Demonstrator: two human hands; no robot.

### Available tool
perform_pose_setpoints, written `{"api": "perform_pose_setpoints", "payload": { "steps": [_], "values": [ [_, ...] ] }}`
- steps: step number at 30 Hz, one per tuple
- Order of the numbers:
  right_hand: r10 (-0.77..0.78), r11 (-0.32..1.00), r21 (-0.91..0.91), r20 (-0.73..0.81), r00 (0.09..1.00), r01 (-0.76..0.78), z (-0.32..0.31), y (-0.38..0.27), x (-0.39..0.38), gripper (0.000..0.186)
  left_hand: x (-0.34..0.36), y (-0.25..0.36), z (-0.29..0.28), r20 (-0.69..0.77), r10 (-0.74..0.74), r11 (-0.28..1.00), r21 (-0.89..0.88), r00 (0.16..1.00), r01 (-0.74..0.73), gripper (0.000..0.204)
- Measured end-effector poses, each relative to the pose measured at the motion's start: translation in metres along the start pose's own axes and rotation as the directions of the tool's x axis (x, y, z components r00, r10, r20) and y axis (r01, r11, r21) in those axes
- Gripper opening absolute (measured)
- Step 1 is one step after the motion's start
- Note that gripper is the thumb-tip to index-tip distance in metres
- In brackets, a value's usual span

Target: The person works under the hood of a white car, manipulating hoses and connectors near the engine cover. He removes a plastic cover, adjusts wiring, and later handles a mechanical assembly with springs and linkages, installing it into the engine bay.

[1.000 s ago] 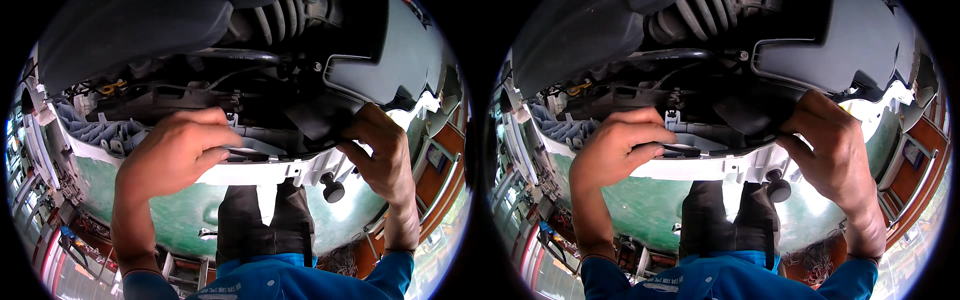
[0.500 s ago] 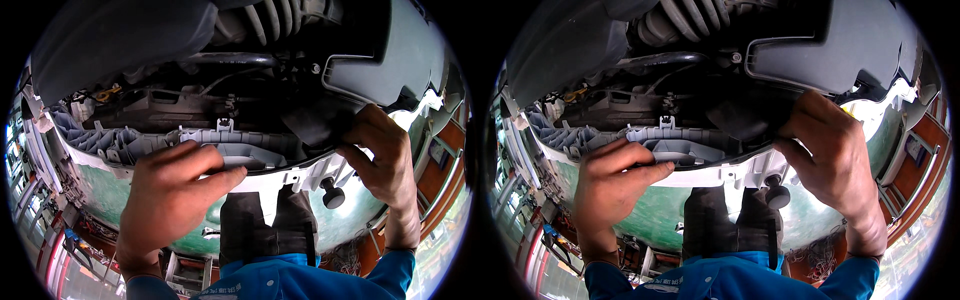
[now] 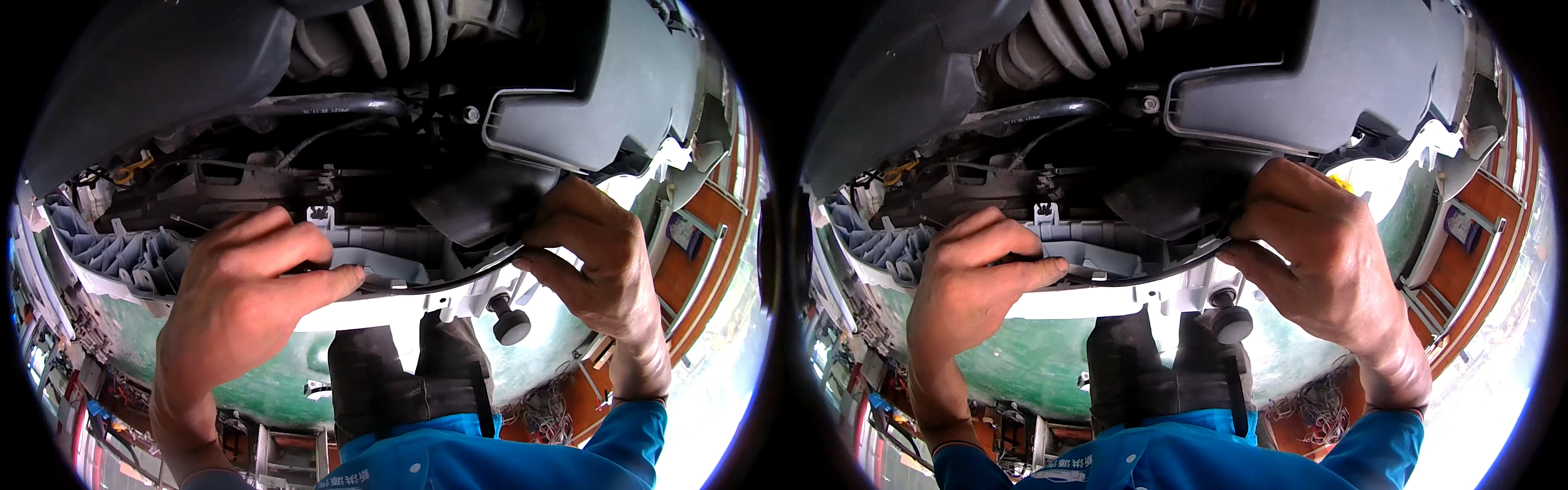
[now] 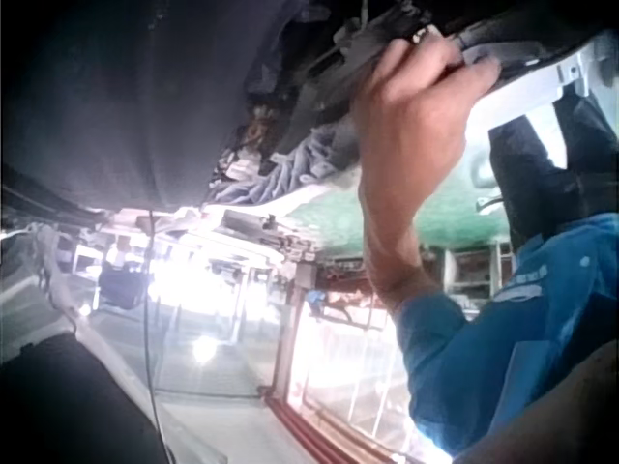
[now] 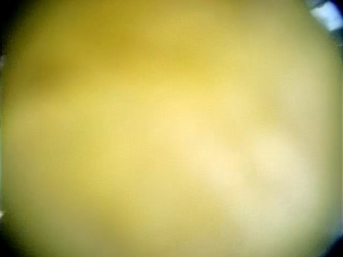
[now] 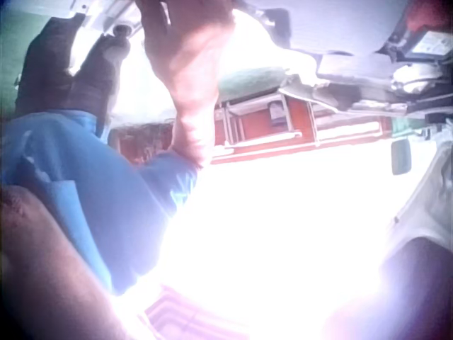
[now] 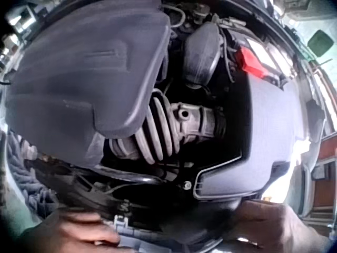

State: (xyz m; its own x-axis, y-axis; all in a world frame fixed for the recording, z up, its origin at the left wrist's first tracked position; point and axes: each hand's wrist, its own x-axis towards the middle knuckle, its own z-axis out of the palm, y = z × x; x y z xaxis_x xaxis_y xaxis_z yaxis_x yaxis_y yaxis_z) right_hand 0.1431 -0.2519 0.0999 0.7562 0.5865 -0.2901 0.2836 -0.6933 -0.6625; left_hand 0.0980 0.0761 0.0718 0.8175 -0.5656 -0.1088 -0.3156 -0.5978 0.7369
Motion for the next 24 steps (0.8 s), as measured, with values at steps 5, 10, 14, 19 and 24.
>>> {"api": "perform_pose_setpoints", "payload": {
  "steps": [5, 10, 14, 19, 24],
  "values": [
    [-0.014, 0.997, -0.077, -0.015, 1.000, 0.012, 0.007, -0.008, 0.006, 0.016, -0.005, 0.012, -0.004, 0.004, 0.013, 0.996, 0.085, 1.000, -0.013, 0.021],
    [-0.003, 0.988, -0.156, -0.017, 1.000, 0.000, 0.009, -0.016, 0.008, 0.022, -0.002, 0.011, -0.006, 0.057, 0.021, 0.992, 0.122, 0.998, -0.028, 0.025],
    [-0.031, 0.984, -0.179, -0.057, 0.998, 0.021, 0.013, -0.016, 0.009, 0.025, 0.002, -0.005, -0.006, 0.126, 0.057, 0.992, 0.108, 0.990, -0.071, 0.029],
    [-0.043, 0.991, -0.127, -0.074, 0.996, 0.034, 0.013, -0.011, 0.006, 0.024, 0.001, 0.001, -0.010, 0.107, 0.039, 0.996, 0.077, 0.993, -0.047, 0.030],
    [-0.102, 0.995, -0.003, -0.100, 0.990, 0.102, 0.011, -0.001, 0.002, 0.019, 0.014, 0.032, 0.011, 0.045, -0.110, 0.959, -0.258, 0.993, 0.118, 0.030]
  ]
}}
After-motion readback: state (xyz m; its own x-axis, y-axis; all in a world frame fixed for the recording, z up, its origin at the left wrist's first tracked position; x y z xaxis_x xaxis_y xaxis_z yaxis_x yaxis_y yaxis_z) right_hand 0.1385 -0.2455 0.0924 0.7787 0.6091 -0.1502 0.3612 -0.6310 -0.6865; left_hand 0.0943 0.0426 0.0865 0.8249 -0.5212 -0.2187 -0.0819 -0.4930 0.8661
